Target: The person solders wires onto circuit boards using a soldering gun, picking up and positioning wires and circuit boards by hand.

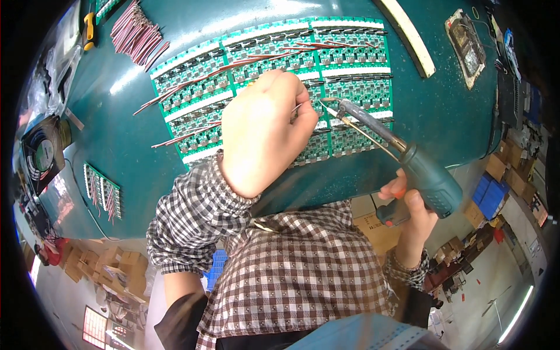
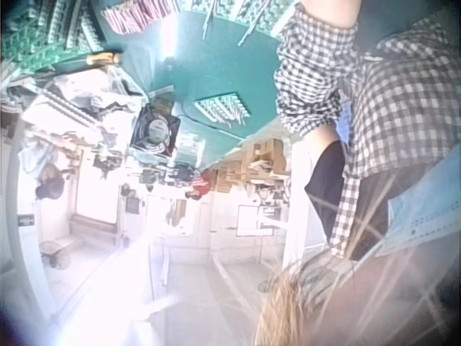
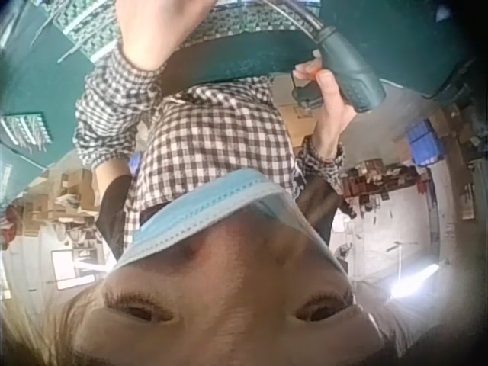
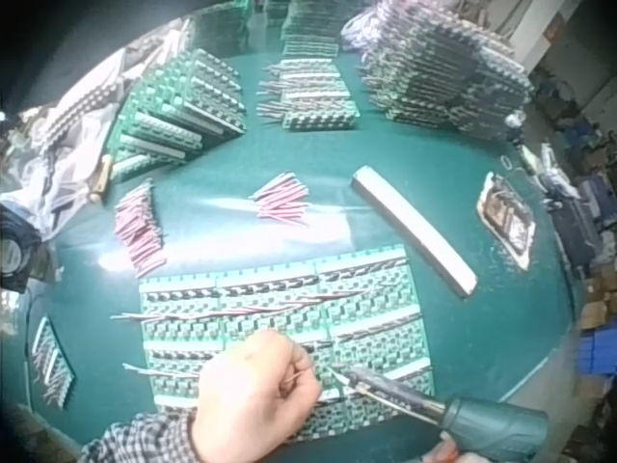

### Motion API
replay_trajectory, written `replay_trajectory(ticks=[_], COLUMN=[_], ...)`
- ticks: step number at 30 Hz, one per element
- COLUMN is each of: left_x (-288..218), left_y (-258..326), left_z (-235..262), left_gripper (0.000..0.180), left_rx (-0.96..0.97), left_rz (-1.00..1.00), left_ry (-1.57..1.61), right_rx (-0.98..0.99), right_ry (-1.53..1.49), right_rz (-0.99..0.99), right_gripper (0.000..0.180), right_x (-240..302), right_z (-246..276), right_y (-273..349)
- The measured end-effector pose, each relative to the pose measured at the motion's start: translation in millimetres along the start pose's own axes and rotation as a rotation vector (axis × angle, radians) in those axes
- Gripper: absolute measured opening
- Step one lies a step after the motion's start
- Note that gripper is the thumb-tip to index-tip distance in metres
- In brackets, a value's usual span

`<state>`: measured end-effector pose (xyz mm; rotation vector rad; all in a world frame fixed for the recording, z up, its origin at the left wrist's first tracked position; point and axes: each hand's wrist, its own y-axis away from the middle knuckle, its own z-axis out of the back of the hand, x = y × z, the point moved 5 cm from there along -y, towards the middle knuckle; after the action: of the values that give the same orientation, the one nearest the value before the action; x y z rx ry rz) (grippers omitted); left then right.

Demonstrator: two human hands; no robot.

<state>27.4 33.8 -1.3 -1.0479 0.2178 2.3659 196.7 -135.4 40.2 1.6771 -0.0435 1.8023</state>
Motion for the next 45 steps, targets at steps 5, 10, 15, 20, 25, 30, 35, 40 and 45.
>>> replay_trajectory(ticks=[5,10,15,20,25,30,35,40,45], left_x=[1.4,0.3,-0.9,-0.7,-0.2,-0.3,-0.8,-0.6,-0.4], left_y=[0.0,0.0,-0.7,-0.7,-0.3,0.0,-0.1,0.1,-0.4], left_z=[0.2,0.4,0.6,0.3,-0.2,-0.6,-0.4,-0.3,-1.0], left_gripper=[0.013,0.013,0.013,0.013,0.013,0.013,0.013,0.014,0.014], left_rx=[-0.063,-0.054,-0.039,-0.042,-0.036,-0.035,-0.044,-0.047,-0.048], left_rz=[0.003,-0.012,-0.011,-0.005,0.007,0.005,-0.008,-0.002,-0.004], left_ry=[0.059,0.033,0.007,0.024,0.024,0.012,0.001,0.006,0.006], right_rx=[-0.032,-0.034,-0.026,-0.010,-0.007,0.009,-0.006,-0.003,0.011], right_ry=[-0.053,-0.097,-0.088,-0.075,-0.038,-0.031,-0.041,-0.020,-0.025], right_rz=[-0.020,0.000,-0.019,-0.006,0.002,0.004,-0.006,-0.008,-0.012], right_gripper=[0.037,0.037,0.036,0.035,0.035,0.034,0.034,0.034,0.034], right_x=[0.7,1.7,0.3,-0.3,0.5,0.8,-0.9,1.0,0.7], right_z=[-1.5,-2.9,-3.7,-3.4,-3.7,-5.4,-5.6,-6.1,-6.9], right_y=[1.3,1.1,2.1,1.3,1.1,1.0,1.0,1.9,2.2])
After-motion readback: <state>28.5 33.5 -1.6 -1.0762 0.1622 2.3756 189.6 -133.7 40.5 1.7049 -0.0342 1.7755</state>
